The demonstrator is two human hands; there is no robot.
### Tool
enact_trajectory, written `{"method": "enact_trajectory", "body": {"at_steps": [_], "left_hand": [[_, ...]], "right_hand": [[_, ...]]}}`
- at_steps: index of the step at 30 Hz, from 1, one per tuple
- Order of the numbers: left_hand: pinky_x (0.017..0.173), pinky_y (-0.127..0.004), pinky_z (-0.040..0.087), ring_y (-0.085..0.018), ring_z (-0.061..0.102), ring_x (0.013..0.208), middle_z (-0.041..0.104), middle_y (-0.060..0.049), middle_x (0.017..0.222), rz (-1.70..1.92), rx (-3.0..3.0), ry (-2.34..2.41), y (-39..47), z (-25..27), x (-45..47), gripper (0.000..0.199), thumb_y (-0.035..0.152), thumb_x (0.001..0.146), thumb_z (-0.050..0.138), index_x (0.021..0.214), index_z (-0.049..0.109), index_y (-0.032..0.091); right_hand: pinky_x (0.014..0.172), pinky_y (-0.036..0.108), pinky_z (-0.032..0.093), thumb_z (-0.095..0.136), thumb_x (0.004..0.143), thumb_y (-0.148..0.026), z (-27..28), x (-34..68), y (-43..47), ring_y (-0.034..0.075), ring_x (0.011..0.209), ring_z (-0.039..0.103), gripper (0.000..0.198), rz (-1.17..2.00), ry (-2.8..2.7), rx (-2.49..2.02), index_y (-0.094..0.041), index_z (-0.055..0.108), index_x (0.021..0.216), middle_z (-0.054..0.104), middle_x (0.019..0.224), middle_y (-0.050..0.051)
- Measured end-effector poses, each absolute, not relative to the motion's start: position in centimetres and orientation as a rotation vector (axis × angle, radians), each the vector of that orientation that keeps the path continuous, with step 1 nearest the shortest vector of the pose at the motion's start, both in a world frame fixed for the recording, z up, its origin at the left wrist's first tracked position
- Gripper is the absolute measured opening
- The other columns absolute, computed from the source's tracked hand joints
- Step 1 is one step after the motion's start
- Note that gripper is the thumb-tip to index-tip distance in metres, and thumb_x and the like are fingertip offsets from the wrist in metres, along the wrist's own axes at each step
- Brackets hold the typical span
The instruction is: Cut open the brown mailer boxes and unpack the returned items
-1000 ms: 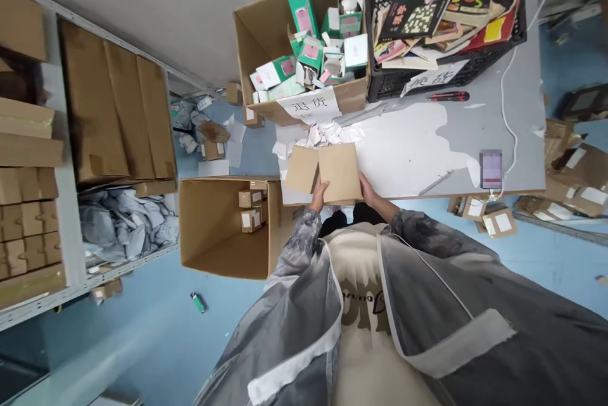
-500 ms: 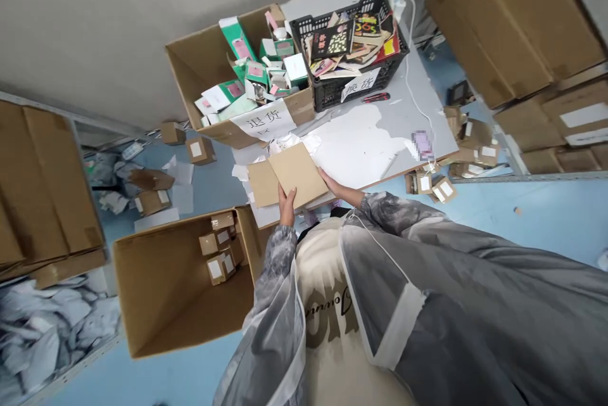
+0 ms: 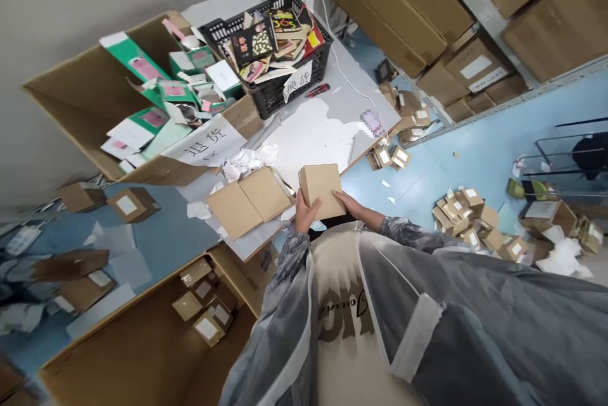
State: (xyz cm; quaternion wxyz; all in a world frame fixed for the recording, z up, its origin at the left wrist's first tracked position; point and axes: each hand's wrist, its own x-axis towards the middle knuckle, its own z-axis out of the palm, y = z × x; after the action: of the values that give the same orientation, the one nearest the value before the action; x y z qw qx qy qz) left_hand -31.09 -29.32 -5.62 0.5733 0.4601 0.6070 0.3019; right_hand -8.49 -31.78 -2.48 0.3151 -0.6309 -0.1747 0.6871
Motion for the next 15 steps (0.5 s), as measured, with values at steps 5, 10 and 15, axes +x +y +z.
{"method": "enact_trajectory", "body": {"at_steps": [5,10,15], "left_hand": [[0.161,-0.071,0.018,-0.055,0.026,0.194,0.035,-0.029,0.204,0.613,1.488,1.457,-23.8,-3.7,-27.9,0.124,0.05,0.087,0.108,0.193,0.051,0.02],[0.158,-0.084,0.005,-0.051,0.004,0.2,0.019,-0.028,0.211,0.598,1.735,1.4,-16.9,-2.2,-22.6,0.091,0.043,0.105,0.09,0.188,0.059,0.02],[0.16,-0.079,0.001,-0.041,0.019,0.199,0.041,-0.03,0.203,0.584,1.554,1.472,-11.4,-5.6,-16.7,0.059,0.039,0.119,0.068,0.174,0.073,0.016]], "right_hand": [[0.139,0.06,0.058,0.07,0.116,-0.068,-2.6,-4.9,-28.3,0.035,0.152,0.076,0.054,1.752,-0.397,-1.682,-0.029,0.079,0.152,0.083,0.162,0.014],[0.128,0.058,0.064,0.038,0.131,-0.067,-4.3,-1.2,-20.1,0.035,0.14,0.082,0.06,1.777,-0.168,-1.692,-0.023,0.076,0.147,0.085,0.149,0.019],[0.104,0.047,0.07,0.059,0.129,-0.051,-7.0,6.3,-15.8,0.031,0.096,0.081,0.049,1.871,-0.5,-1.993,-0.02,0.081,0.099,0.074,0.075,0.008]]}}
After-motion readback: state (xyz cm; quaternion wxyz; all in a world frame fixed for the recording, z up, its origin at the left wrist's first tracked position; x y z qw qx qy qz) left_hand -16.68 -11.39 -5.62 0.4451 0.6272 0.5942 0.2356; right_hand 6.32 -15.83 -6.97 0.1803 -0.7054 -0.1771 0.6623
